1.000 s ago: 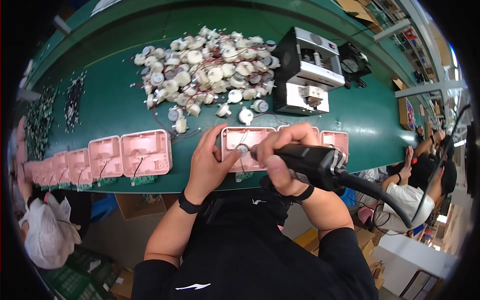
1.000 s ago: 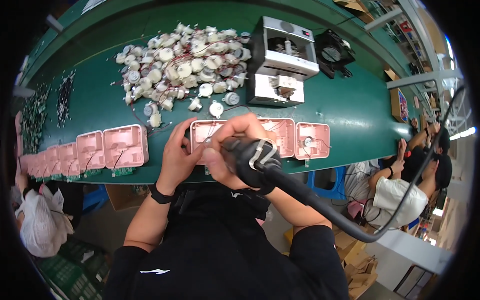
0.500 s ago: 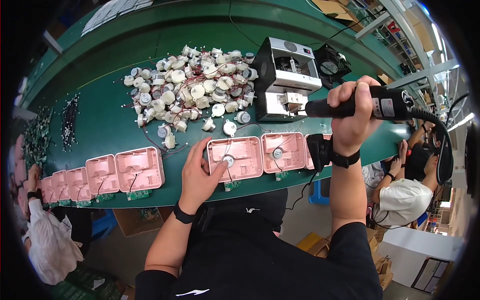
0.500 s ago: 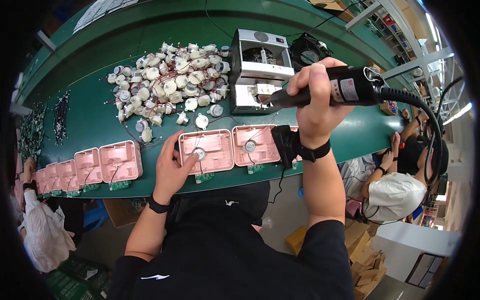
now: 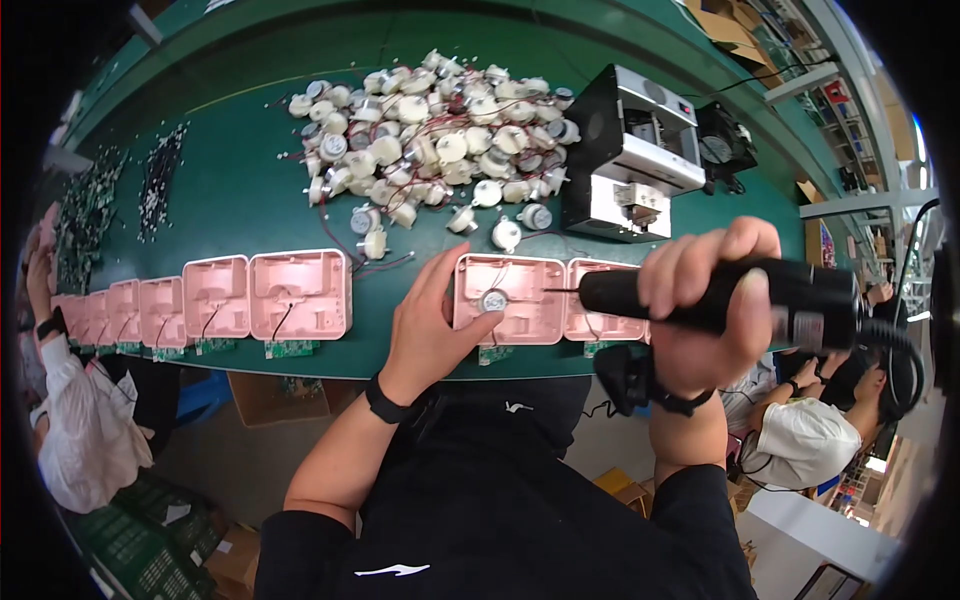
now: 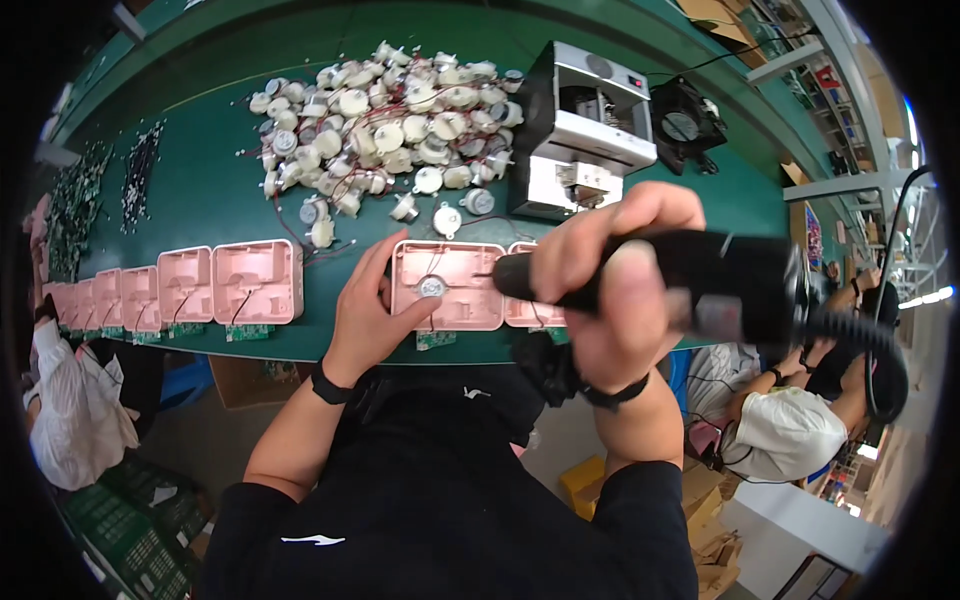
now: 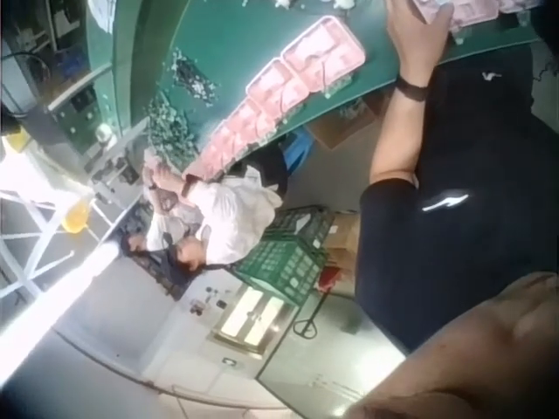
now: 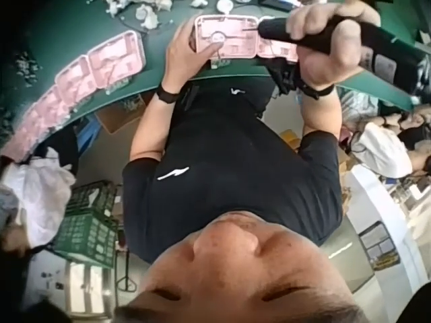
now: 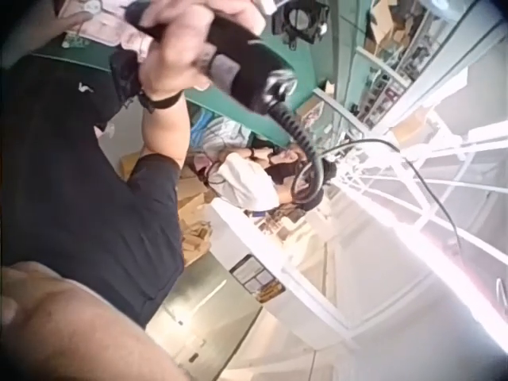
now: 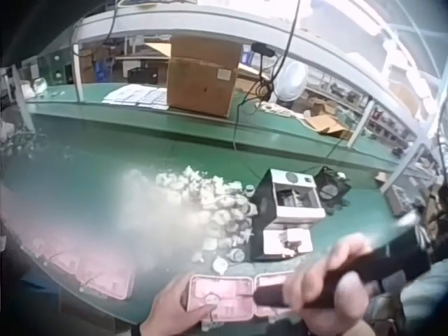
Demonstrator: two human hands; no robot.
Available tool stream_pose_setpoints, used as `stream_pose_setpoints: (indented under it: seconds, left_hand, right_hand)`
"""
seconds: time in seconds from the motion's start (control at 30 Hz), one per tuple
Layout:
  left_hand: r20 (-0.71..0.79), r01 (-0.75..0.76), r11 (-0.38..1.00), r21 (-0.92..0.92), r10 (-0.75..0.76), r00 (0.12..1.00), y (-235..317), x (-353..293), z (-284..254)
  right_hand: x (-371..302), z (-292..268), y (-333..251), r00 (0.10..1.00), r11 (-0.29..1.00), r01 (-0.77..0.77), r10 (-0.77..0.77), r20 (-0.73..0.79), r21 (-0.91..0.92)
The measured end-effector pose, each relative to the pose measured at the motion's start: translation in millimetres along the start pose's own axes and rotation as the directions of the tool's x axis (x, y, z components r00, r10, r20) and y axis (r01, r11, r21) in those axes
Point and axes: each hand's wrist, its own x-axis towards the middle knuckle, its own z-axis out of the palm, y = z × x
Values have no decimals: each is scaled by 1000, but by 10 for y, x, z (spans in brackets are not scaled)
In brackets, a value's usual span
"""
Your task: The person pours screws from a bag into a screw feeder, then places motors into pink plastic housings and secures them with screws using a power screwdriver.
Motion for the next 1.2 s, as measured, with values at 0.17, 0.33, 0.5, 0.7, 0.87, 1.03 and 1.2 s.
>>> stream_pose_setpoints:
  seconds: [0.17, 0.33, 0.5, 0.7, 0.87, 1.03, 1.2]
  left_hand:
    - [37, 85, 990, -110, -82, 996, 44, 15, -28]
    - [-57, -44, 993, -108, 38, 998, -66, -36, 30]
    - [-84, -84, 991, -103, 76, 994, -83, -57, 26]
    - [-70, -64, 992, -109, 57, 996, -84, -33, -23]
    - [-62, -99, 989, -113, 93, 994, -83, 6, -3]
    - [-64, -203, 973, 113, 211, 975, -171, 60, 73]
    - [47, 106, 992, -67, -103, 994, 91, -167, -50]
  right_hand:
    - [-193, 427, 158, 972, 989, -141, 146, 184, -37]
    - [-290, 484, 344, 922, 948, -245, 293, 255, -202]
    - [-312, 509, 439, 908, 930, -290, 341, 242, -225]
    - [-316, 511, 532, 906, 933, -261, 326, 270, -249]
    - [-317, 446, 591, 907, 938, -204, 288, 306, -280]
    - [-290, 449, 451, 935, 967, -199, 235, 266, -158]
    - [-427, -94, -242, 980, 951, -199, 199, -22, -239]
